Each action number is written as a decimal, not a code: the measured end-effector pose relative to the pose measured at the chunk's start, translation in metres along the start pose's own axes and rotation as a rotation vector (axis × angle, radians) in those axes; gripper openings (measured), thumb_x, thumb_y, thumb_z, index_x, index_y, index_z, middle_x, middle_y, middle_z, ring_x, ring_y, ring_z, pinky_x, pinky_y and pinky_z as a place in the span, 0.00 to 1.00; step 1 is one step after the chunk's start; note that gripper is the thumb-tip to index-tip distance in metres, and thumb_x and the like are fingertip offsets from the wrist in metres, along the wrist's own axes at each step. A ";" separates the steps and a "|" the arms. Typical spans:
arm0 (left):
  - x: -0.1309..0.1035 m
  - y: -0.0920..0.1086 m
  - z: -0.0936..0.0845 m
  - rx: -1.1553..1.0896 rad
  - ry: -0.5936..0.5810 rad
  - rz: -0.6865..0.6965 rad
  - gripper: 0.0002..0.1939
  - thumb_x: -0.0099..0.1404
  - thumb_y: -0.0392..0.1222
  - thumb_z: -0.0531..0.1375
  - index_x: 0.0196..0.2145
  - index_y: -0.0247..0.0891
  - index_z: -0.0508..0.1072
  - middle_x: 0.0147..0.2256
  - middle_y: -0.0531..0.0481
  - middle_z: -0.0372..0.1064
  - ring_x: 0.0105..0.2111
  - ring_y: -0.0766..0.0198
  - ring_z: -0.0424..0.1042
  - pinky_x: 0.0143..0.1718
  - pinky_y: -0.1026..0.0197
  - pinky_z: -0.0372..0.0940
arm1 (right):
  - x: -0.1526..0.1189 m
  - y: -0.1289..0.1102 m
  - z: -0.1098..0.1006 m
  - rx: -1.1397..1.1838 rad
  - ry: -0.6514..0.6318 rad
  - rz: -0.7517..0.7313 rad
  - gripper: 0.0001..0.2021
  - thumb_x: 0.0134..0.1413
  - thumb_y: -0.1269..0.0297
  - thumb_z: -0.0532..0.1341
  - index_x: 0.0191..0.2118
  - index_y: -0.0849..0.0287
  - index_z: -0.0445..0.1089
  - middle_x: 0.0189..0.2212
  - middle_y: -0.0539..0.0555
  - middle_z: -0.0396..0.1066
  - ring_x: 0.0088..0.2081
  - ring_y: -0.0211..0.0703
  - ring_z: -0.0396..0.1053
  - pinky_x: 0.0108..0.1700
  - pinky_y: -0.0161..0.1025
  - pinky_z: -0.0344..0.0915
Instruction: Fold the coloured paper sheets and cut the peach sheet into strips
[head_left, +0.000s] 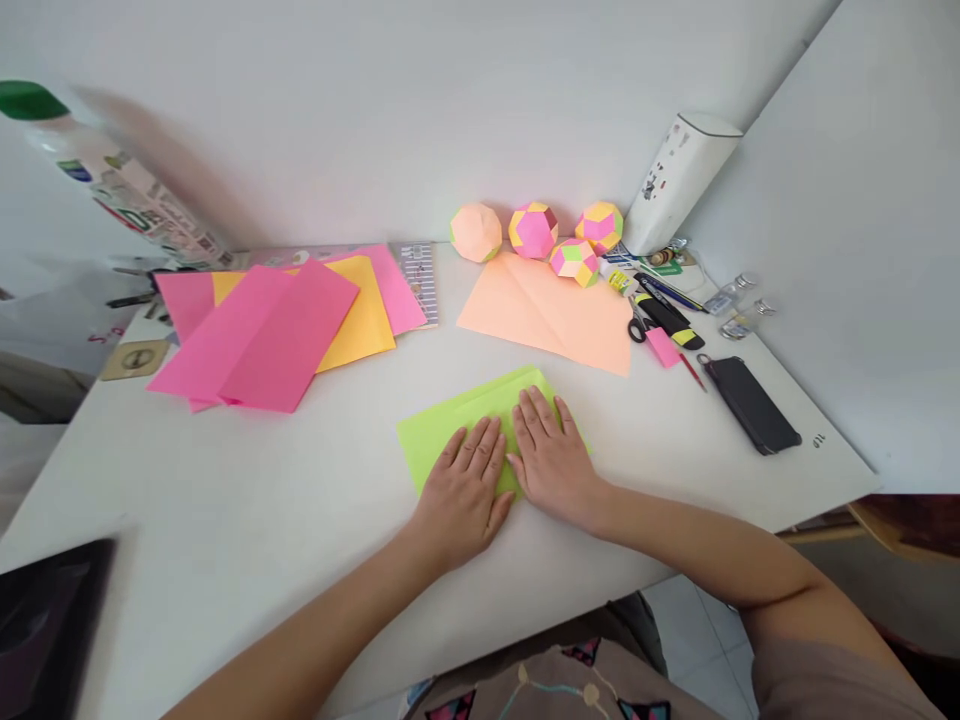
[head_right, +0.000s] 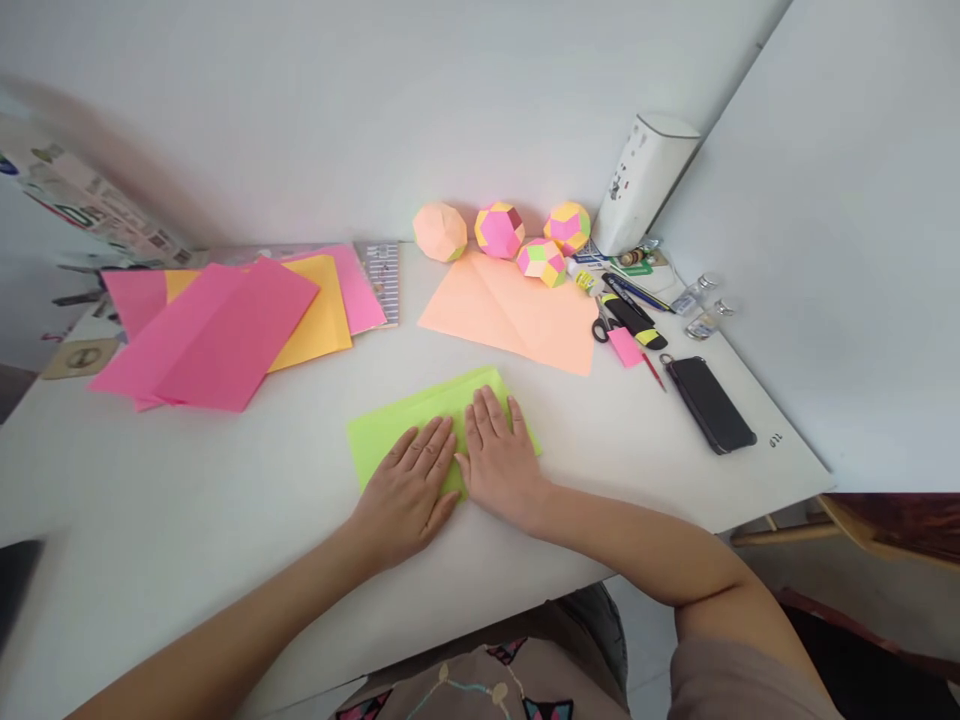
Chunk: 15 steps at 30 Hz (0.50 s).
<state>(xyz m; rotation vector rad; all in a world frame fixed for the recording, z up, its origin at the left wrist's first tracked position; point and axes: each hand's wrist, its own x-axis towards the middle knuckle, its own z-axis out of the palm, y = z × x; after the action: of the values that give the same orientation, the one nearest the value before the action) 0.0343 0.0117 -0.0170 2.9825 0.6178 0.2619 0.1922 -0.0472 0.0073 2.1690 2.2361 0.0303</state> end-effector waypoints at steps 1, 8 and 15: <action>0.000 0.000 0.000 -0.002 0.003 -0.001 0.32 0.69 0.51 0.44 0.61 0.23 0.56 0.64 0.35 0.46 0.65 0.49 0.43 0.64 0.47 0.41 | -0.003 0.003 0.000 -0.008 0.002 0.004 0.29 0.65 0.59 0.44 0.63 0.76 0.52 0.65 0.68 0.45 0.67 0.58 0.37 0.65 0.58 0.39; 0.000 0.001 0.000 -0.003 0.010 -0.006 0.32 0.69 0.52 0.44 0.62 0.25 0.56 0.64 0.35 0.45 0.65 0.50 0.43 0.64 0.47 0.41 | -0.034 0.053 0.008 -0.076 0.032 0.160 0.28 0.63 0.60 0.45 0.62 0.76 0.53 0.64 0.69 0.46 0.67 0.59 0.38 0.64 0.58 0.42; -0.001 0.001 0.002 0.014 0.011 0.000 0.33 0.69 0.53 0.44 0.62 0.24 0.56 0.64 0.35 0.45 0.65 0.49 0.43 0.64 0.47 0.42 | -0.041 0.046 0.001 -0.039 0.105 0.213 0.28 0.63 0.61 0.45 0.62 0.79 0.51 0.63 0.72 0.47 0.66 0.62 0.36 0.63 0.59 0.47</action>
<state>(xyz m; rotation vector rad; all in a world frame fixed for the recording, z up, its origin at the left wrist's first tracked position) 0.0338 0.0102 -0.0188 2.9964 0.6233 0.2746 0.2391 -0.0873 0.0083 2.4268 2.0233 0.1955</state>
